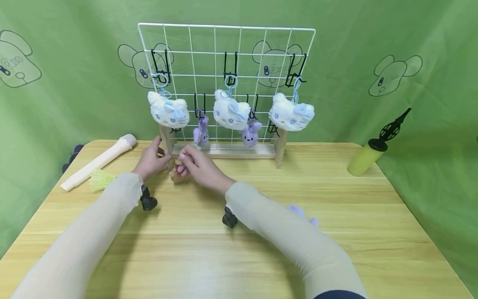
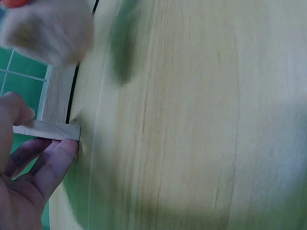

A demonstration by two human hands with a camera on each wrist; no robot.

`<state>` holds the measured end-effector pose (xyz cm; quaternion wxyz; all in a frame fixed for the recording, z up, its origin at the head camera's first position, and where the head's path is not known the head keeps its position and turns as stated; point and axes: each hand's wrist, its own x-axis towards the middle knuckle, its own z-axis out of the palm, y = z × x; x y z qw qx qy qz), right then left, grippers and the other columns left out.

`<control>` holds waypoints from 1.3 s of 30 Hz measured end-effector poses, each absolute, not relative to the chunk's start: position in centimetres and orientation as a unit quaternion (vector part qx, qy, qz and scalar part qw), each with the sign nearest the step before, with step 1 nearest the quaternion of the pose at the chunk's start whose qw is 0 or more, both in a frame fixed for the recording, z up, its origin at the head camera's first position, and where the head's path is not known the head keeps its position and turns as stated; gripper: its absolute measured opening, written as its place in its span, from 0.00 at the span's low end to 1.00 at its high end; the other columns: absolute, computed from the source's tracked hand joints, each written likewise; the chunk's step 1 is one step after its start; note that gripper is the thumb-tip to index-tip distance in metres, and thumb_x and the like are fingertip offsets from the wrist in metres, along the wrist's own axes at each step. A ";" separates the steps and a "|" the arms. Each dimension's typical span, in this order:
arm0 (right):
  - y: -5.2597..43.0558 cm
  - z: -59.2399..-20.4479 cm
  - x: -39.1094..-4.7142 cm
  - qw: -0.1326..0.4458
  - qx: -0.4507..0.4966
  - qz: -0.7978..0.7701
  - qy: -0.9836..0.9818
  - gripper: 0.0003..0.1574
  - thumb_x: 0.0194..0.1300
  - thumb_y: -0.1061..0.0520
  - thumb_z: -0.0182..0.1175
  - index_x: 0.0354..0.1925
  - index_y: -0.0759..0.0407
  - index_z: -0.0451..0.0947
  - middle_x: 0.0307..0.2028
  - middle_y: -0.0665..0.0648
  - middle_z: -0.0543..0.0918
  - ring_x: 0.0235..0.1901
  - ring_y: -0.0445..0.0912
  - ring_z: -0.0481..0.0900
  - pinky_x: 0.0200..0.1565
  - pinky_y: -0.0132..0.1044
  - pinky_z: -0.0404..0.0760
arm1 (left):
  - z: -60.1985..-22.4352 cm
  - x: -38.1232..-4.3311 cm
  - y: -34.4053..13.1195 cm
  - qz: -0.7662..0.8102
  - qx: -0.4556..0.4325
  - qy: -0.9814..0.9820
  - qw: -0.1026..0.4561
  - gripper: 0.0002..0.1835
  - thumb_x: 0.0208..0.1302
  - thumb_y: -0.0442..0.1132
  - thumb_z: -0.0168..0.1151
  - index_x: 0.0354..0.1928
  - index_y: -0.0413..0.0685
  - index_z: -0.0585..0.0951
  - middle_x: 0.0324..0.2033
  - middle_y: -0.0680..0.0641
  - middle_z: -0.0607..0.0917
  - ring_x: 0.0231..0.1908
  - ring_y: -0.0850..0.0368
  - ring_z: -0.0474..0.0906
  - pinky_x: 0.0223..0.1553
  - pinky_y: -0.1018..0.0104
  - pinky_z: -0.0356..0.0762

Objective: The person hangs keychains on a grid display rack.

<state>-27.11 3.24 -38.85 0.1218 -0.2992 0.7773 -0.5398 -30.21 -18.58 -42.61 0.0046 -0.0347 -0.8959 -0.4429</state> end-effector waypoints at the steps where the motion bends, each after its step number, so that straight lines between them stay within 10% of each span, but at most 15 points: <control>1: 3.2 -38.6 -27.1 0.107 -0.300 -0.533 0.784 0.13 0.84 0.59 0.45 0.52 0.66 0.73 0.42 0.66 0.87 0.41 0.52 0.87 0.52 0.55 0.90 | -42.6 -30.2 -18.6 -0.441 -0.035 -0.897 0.005 0.37 0.71 0.32 0.60 0.77 0.43 0.58 0.54 0.25 0.83 0.45 0.35 0.85 0.38 0.58 0.90; 14: 2.3 -37.2 -28.1 0.042 -0.257 -0.555 0.790 0.13 0.84 0.59 0.44 0.51 0.67 0.72 0.50 0.68 0.86 0.49 0.58 0.88 0.49 0.39 0.91 | -42.9 -30.5 -18.7 -0.448 -0.035 -0.893 -0.001 0.36 0.72 0.33 0.60 0.78 0.44 0.59 0.53 0.26 0.84 0.40 0.39 0.86 0.32 0.63 0.89; 23: 0.2 -36.3 -28.9 0.020 -0.184 -0.626 0.757 0.16 0.84 0.58 0.46 0.55 0.69 0.74 0.47 0.72 0.88 0.45 0.57 0.90 0.40 0.31 0.89 | -42.9 -30.6 -18.8 -0.442 -0.028 -0.897 -0.002 0.39 0.64 0.26 0.59 0.76 0.45 0.60 0.56 0.27 0.83 0.55 0.35 0.83 0.44 0.53 0.90; 39: -2.2 -36.4 -29.9 0.016 -0.133 -0.651 0.747 0.18 0.83 0.61 0.46 0.61 0.72 0.71 0.52 0.72 0.87 0.53 0.61 0.88 0.50 0.42 0.91 | -43.2 -30.9 -19.1 -0.435 -0.030 -0.900 0.005 0.41 0.60 0.24 0.55 0.77 0.44 0.59 0.57 0.27 0.82 0.58 0.35 0.81 0.46 0.50 0.90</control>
